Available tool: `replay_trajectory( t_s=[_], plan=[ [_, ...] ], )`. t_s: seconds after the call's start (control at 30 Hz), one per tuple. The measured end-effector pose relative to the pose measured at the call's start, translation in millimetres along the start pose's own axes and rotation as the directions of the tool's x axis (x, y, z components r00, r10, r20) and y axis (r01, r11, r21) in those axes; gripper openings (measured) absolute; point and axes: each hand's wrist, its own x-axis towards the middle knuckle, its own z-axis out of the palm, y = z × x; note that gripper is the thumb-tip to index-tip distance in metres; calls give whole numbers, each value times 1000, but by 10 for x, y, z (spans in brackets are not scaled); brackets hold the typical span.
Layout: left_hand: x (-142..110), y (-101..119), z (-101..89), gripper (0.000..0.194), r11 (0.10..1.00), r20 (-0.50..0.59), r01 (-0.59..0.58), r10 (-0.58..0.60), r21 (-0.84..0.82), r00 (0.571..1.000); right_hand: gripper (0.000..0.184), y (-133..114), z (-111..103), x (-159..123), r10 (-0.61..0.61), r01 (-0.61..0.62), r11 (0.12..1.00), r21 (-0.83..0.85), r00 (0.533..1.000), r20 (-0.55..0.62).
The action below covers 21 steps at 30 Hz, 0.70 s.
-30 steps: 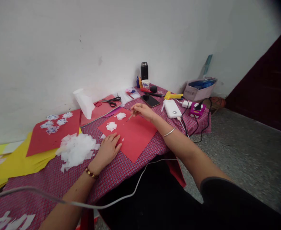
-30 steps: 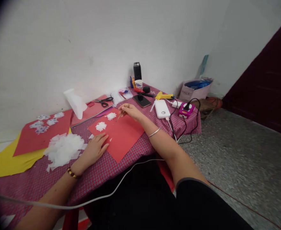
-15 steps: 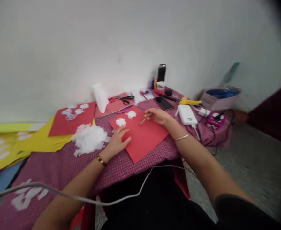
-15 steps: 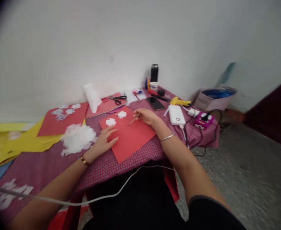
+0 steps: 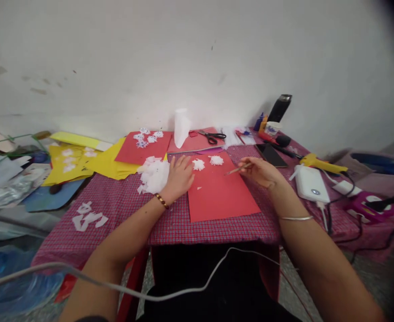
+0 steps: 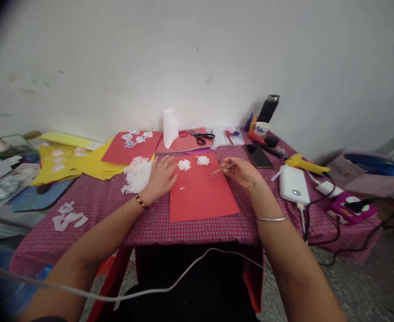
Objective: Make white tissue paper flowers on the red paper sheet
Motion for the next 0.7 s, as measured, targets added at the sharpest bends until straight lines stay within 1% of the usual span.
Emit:
replay_trajectory(
  t_s=[0.03,0.07,0.13,0.17,0.23,0.3,0.37,0.4,0.47,0.5,0.6,0.7],
  plan=[
    [20,-88,-36,37,998,24,68,-68,-5,997,22,1,-49,29,-71,65,996,-68,994,-89],
    [44,-195,-69,34,993,44,119,-119,-10,992,23,3,-98,60,-142,118,983,-138,975,-172],
    [93,-445,-123,29,983,84,183,-181,-15,980,23,12,-188,119,-243,168,950,-262,927,-286],
    [114,-575,-144,27,976,111,215,-212,-16,971,22,18,-222,142,-265,166,936,-310,912,-312],
    [139,-807,-174,29,961,154,275,-269,-19,951,18,33,-252,164,-285,143,903,-405,905,-316],
    [142,-961,-197,33,952,188,306,-295,-32,937,13,41,-231,145,-289,124,851,-511,922,-258],
    [134,-1023,-221,38,946,201,323,-310,-37,929,11,27,-176,93,-259,132,790,-599,957,-132],
    [133,-1030,-236,42,943,195,330,-318,-35,928,13,13,-145,65,-235,145,760,-634,970,-60],
    [142,-1033,-269,44,940,193,339,-327,-32,925,28,-21,-93,23,-175,175,703,-689,982,71],
    [154,-1043,-281,43,940,198,340,-327,-31,924,34,-35,-77,12,-147,181,675,-715,983,110],
    [209,-1149,-267,38,952,262,301,-276,-57,925,40,-56,-61,7,-104,180,599,-780,984,147],
    [260,-1371,-149,39,969,333,241,-212,-46,919,39,-58,-47,3,-93,157,531,-833,988,126]
  ],
)
